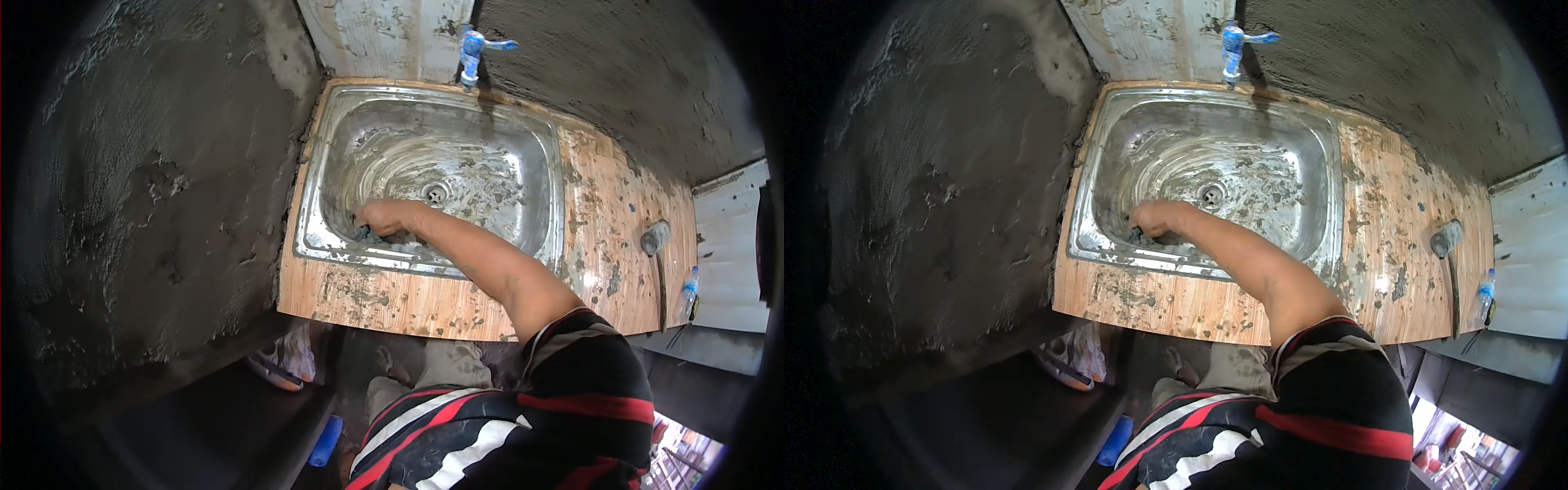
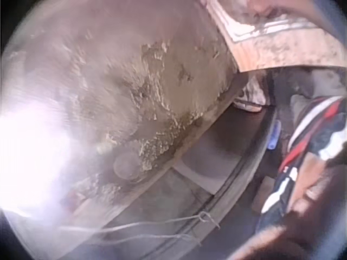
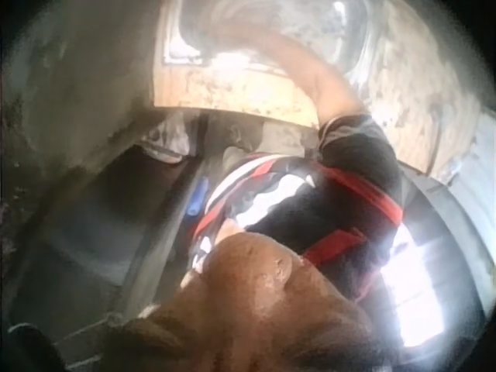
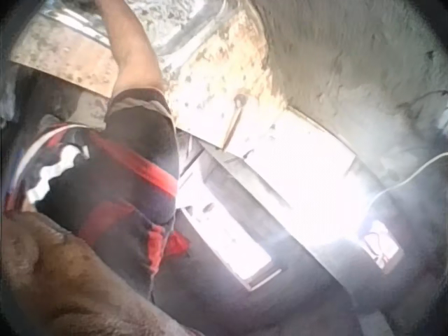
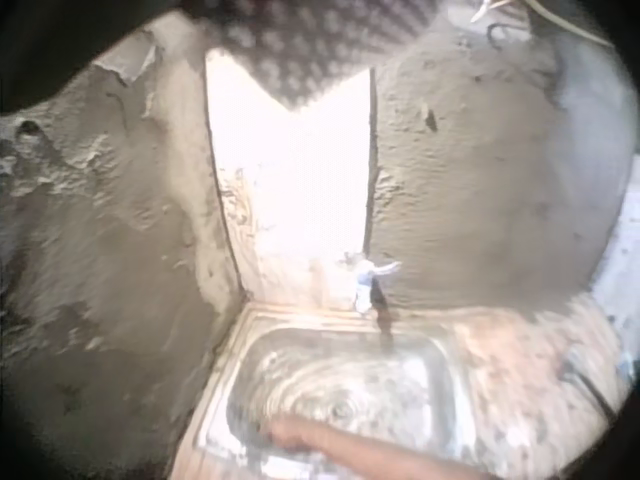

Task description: The person applies mortar to the back of a tile, presses the tile onto the wall above a sink, and uses a rubber mallet to secure it. The person then checks the alignment with a spirit level, cleans the tile surface with a sponge, and repeats the process with more mortar.

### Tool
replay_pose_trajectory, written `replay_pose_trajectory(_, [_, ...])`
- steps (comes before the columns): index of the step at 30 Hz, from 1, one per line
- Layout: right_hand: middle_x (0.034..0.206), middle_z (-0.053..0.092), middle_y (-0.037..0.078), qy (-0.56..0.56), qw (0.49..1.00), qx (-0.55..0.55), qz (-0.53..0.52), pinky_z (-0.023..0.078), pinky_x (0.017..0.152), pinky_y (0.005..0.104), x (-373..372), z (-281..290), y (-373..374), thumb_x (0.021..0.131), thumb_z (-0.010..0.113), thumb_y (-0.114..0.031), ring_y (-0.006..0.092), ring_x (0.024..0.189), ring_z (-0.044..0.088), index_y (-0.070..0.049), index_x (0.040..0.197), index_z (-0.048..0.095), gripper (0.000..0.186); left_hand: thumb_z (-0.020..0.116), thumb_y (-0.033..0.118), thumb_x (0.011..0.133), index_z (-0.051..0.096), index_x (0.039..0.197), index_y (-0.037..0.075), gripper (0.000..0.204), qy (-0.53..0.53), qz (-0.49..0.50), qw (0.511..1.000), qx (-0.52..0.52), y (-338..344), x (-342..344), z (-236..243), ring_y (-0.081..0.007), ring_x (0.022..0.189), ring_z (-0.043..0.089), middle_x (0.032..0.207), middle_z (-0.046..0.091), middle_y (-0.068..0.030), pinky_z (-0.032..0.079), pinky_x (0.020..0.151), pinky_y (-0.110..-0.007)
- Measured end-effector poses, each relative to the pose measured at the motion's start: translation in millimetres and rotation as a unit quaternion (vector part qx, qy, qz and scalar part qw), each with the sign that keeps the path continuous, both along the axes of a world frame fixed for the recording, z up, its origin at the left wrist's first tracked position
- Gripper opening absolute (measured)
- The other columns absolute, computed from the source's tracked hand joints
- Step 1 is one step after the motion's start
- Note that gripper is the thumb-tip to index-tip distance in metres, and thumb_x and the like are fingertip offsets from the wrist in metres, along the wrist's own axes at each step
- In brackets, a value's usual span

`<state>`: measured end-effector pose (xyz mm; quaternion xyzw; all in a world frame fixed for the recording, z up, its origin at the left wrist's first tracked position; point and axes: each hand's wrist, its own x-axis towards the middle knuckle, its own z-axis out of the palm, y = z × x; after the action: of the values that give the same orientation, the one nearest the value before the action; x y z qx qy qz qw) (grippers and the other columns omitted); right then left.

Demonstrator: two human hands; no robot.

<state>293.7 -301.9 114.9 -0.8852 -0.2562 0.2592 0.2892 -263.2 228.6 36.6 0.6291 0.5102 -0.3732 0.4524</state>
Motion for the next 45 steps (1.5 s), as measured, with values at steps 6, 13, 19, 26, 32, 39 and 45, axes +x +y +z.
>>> replay_pose_trajectory(6, [0.109, 0.07, 0.019, 0.028, 0.998, 0.041, -0.046, 0.052, 0.098, 0.0428, 10, 22, -49, 0.078, 0.053, 0.008, 0.0363, 0.109, 0.065, -0.009, 0.116, 0.074, 0.046, 0.066, 0.012, 0.087, 0.06, 0.126, 0.003, 0.04, -0.004, -0.015, 1.0, 0.002, -3, 4, 10, -0.0237, 0.089, 0.067, 0.098, 0.069, -0.0114, 0.054, 0.076, -0.039])
replay_pose_trajectory(13, [0.123, 0.064, 0.02, -0.133, 0.97, -0.053, -0.197, 0.048, 0.103, 0.0445, 48, -30, -91, 0.09, 0.058, -0.018, 0.0411, 0.116, 0.059, -0.013, 0.122, 0.071, 0.035, 0.066, 0.011, 0.086, 0.063, 0.122, 0.002, 0.037, -0.015, -0.036, 0.999, -0.009, -11, 17, 13, -0.0226, 0.087, 0.067, 0.097, 0.07, -0.0118, 0.054, 0.075, -0.037])
replay_pose_trajectory(19, [0.138, 0.055, 0.02, -0.116, 0.973, -0.053, -0.191, 0.044, 0.106, 0.0527, -46, -10, -63, 0.098, 0.055, -0.041, 0.0409, 0.13, 0.049, -0.017, 0.134, 0.065, 0.045, 0.066, 0.011, 0.086, 0.065, 0.118, 0.001, 0.034, -0.059, -0.014, 0.996, -0.073, -26, 18, 7, -0.0218, 0.085, 0.068, 0.096, 0.071, -0.0121, 0.054, 0.074, -0.037])
replay_pose_trajectory(26, [0.127, 0.064, 0.023, -0.045, 0.984, -0.088, -0.145, 0.044, 0.105, 0.0528, -74, 6, -35, 0.101, 0.046, -0.032, 0.0458, 0.123, 0.054, -0.011, 0.121, 0.069, 0.037, 0.067, 0.012, 0.084, 0.063, 0.105, 0.002, 0.024, -0.034, -0.033, 0.998, 0.028, -28, 1, -25, -0.0204, 0.078, 0.067, 0.089, 0.07, -0.0088, 0.054, 0.07, -0.036])
replay_pose_trajectory(32, [0.12, 0.065, 0.021, 0.092, 0.985, 0.078, -0.124, 0.046, 0.102, 0.0474, -59, -8, -26, 0.101, 0.047, -0.041, 0.0415, 0.112, 0.06, -0.008, 0.115, 0.069, 0.042, 0.068, 0.013, 0.084, 0.062, 0.11, 0.003, 0.028, -0.034, -0.047, 0.998, 0.01, -37, 2, -24, -0.021, 0.08, 0.067, 0.092, 0.069, -0.0089, 0.054, 0.071, -0.037])
replay_pose_trajectory(39, [0.124, 0.066, 0.016, 0.32, 0.885, 0.229, -0.248, 0.05, 0.098, 0.0444, -35, 3, -1, 0.097, 0.06, -0.042, 0.0265, 0.112, 0.062, -0.011, 0.118, 0.071, 0.039, 0.068, 0.014, 0.085, 0.06, 0.115, 0.005, 0.033, -0.034, -0.074, 0.997, 0.003, -30, 12, -15, -0.0217, 0.082, 0.066, 0.096, 0.068, -0.009, 0.054, 0.071, -0.038])
replay_pose_trajectory(45, [0.111, 0.073, 0.013, 0.442, 0.6, 0.56, -0.362, 0.059, 0.084, 0.0407, -45, 42, -15, 0.096, 0.067, -0.035, 0.0227, 0.094, 0.071, -0.004, 0.122, 0.069, 0.04, 0.068, 0.015, 0.085, 0.058, 0.119, 0.005, 0.037, -0.045, -0.139, 0.989, -0.02, -7, 62, -27, -0.0223, 0.084, 0.066, 0.099, 0.068, -0.0091, 0.054, 0.071, -0.039])
